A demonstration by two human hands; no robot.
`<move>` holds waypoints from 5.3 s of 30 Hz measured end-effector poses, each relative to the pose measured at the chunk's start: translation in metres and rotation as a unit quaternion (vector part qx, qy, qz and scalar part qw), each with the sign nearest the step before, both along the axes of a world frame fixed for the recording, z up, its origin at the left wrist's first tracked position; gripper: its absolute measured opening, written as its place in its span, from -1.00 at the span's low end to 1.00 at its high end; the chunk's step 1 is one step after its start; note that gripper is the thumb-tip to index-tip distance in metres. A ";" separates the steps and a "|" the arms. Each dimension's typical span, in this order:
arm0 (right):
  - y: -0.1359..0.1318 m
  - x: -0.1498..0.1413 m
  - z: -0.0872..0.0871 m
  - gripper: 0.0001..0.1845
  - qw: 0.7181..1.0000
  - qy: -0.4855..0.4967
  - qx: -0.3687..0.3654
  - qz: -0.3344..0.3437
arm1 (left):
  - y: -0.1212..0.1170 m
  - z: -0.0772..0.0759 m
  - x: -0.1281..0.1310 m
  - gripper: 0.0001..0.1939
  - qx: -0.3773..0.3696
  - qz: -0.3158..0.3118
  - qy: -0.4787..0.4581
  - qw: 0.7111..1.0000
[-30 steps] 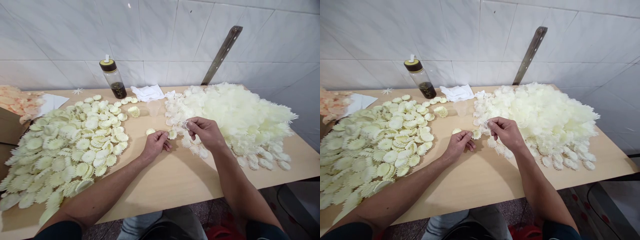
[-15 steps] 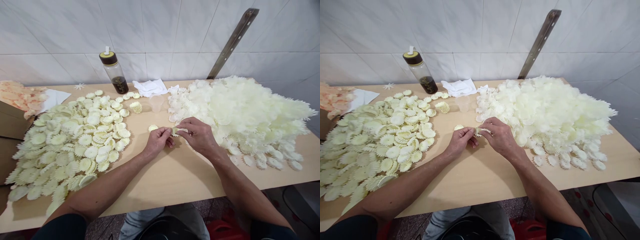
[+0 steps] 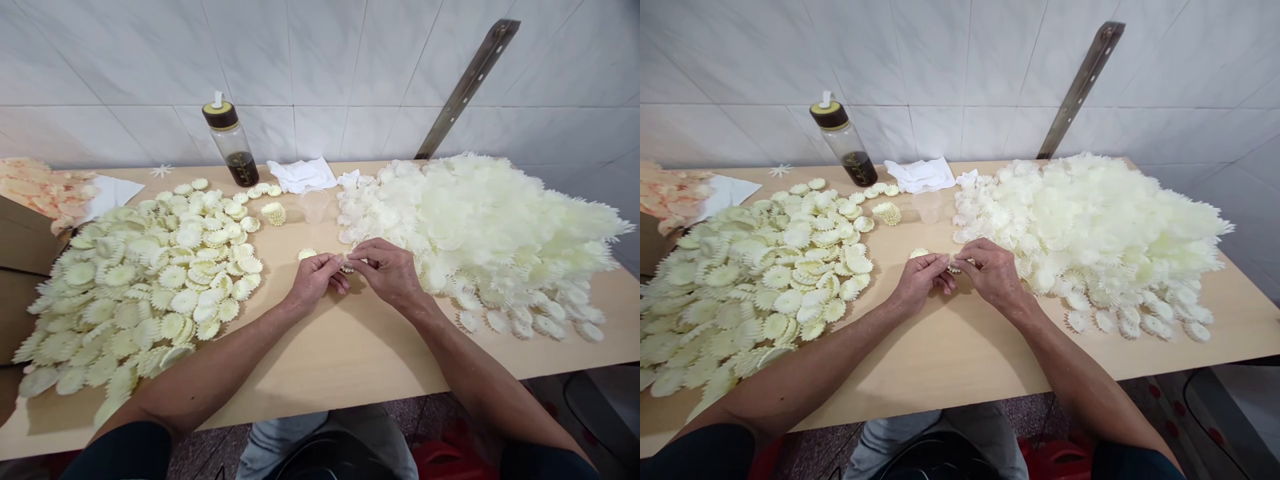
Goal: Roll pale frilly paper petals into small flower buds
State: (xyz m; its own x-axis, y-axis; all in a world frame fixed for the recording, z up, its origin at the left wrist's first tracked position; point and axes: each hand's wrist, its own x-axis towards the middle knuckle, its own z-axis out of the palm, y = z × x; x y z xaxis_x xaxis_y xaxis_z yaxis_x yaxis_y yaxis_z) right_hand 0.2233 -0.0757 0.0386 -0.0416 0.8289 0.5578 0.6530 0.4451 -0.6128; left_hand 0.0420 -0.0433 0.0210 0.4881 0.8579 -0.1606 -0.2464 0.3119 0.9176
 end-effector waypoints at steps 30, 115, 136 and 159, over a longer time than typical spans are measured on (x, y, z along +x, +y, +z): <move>-0.003 0.028 0.035 -0.61 0.890 0.367 -0.262 0.070 | -0.004 -0.003 0.003 -0.48 0.044 0.020 0.052 0.997; -0.017 0.062 0.050 -0.82 0.975 -0.151 -0.025 -0.164 | -0.007 -0.002 0.005 -0.57 0.047 0.029 0.066 0.996; -0.001 0.003 -0.003 -0.88 0.994 -0.088 0.067 0.022 | -0.002 -0.001 0.000 -0.52 0.012 0.002 0.005 1.000; -0.001 0.007 0.014 -0.76 0.986 0.102 -0.105 -0.081 | -0.005 -0.004 0.003 -0.50 0.049 0.015 0.037 0.998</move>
State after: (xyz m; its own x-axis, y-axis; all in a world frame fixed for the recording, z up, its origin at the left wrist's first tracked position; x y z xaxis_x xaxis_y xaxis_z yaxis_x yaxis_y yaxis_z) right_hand 0.2301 -0.0767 0.0525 0.1952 0.9138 0.3562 0.5593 0.1946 -0.8058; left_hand 0.0449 -0.0487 0.0170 0.4527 0.8848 -0.1103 -0.1842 0.2138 0.9594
